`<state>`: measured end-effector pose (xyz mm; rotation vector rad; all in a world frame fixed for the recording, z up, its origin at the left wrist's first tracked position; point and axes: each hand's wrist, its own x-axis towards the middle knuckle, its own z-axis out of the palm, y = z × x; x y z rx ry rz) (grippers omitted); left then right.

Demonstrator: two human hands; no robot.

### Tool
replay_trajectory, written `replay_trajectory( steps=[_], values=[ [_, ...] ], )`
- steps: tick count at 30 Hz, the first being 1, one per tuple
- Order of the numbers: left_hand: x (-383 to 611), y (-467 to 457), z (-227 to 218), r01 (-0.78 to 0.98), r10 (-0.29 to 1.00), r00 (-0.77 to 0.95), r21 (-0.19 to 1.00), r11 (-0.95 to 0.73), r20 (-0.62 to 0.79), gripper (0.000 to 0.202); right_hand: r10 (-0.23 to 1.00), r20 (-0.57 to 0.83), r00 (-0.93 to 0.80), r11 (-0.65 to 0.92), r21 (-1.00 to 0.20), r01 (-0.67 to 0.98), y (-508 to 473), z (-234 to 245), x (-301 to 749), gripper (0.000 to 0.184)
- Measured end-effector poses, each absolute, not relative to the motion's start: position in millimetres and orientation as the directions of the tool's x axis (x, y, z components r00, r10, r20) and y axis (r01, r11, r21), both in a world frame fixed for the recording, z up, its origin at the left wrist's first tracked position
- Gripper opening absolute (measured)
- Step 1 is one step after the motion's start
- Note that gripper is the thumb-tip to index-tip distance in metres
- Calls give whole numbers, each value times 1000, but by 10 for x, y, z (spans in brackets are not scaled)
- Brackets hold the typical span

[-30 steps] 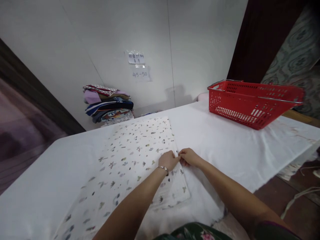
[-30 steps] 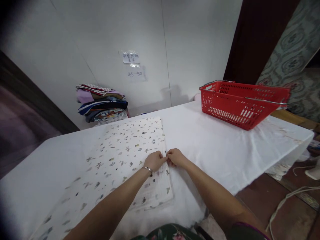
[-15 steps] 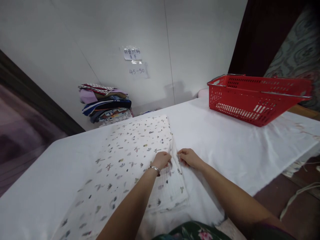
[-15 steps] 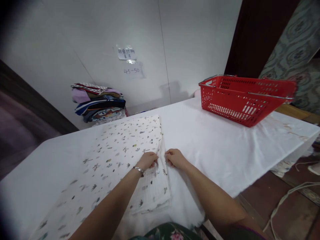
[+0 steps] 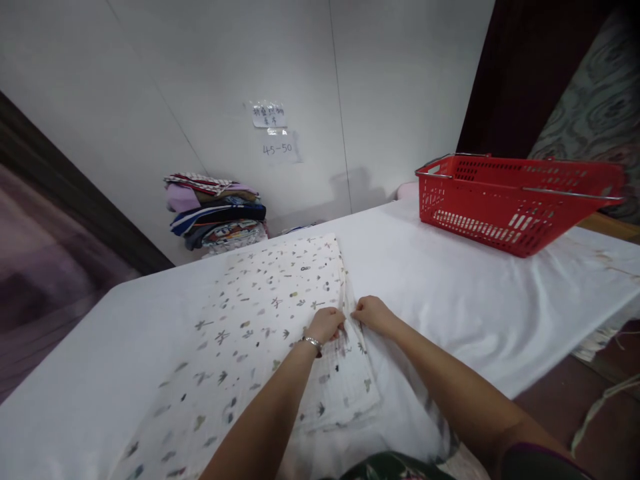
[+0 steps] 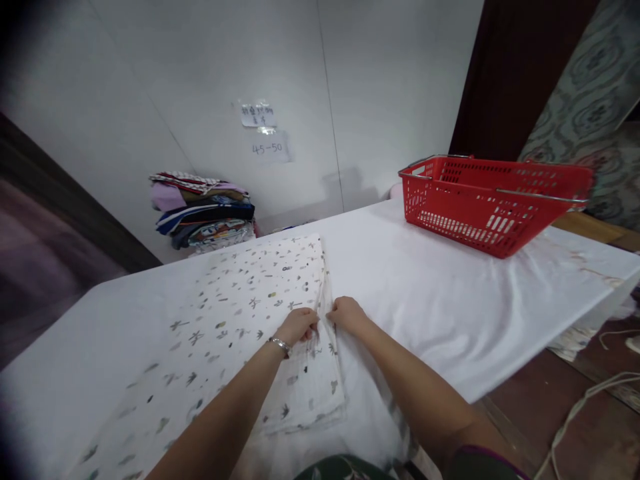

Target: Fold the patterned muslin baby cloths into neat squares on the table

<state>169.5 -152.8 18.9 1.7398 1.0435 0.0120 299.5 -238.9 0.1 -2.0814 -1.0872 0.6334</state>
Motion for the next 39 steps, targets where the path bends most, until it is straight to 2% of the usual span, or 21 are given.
replay_trajectory(
  steps=[6, 9, 13, 15, 16, 18, 20, 22, 25, 29, 32, 34, 39],
  values=[
    [1695, -1595, 214, 635, 678, 617, 762, -129, -399, 12, 857, -55, 513, -300, -862, 408, -2396, -29, 2976, 8],
    [1693, -1660, 245, 627, 713, 622, 751, -206, -323, 16, 868, -23, 497, -227, -908, 353, -2402, -40, 2965, 10],
    [1697, -1744, 264, 645, 732, 658, 635, -425, -178, 26, 883, -120, 454, -188, -976, 107, -2412, -7, 2901, 12],
    [1706, -1757, 259, 669, 752, 643, 584, -460, -144, 22, 910, -164, 382, -180, -984, 7, -2423, 24, 2864, 13],
    [1711, -1753, 255, 671, 766, 626, 602, -434, -146, 18, 923, -157, 350, -169, -986, 5, -2429, 37, 2853, 14],
    [1712, -1724, 247, 642, 779, 595, 700, -314, -196, 10, 932, -118, 344, -141, -989, 42, -2436, 46, 2856, 16],
    [1695, -1676, 246, 598, 763, 578, 786, -155, -289, 4, 903, -115, 415, -176, -978, 110, -2437, 25, 2892, 17],
    [1657, -1619, 258, 577, 748, 562, 816, -48, -353, 3, 860, -157, 485, -267, -949, 167, -2435, -17, 2943, 19],
    [1583, -1544, 298, 544, 757, 536, 839, 31, -375, 4, 845, -201, 496, -352, -907, 232, -2434, -73, 2992, 19],
    [1518, -1496, 366, 495, 774, 511, 864, 92, -375, 5, 851, -145, 505, -363, -857, 365, -2437, -43, 2954, 14],
    [1508, -1491, 395, 476, 785, 499, 873, 107, -368, 5, 840, -104, 533, -431, -725, 537, -2436, 22, 2891, 17],
    [1507, -1491, 396, 471, 787, 498, 875, 106, -364, 4, 833, -104, 544, -467, -659, 589, -2429, 39, 2861, 15],
    [1479, -1485, 370, 484, 781, 520, 873, 63, -345, 6, 836, -82, 543, -432, -708, 558, -2397, -24, 2856, 6]
  ],
)
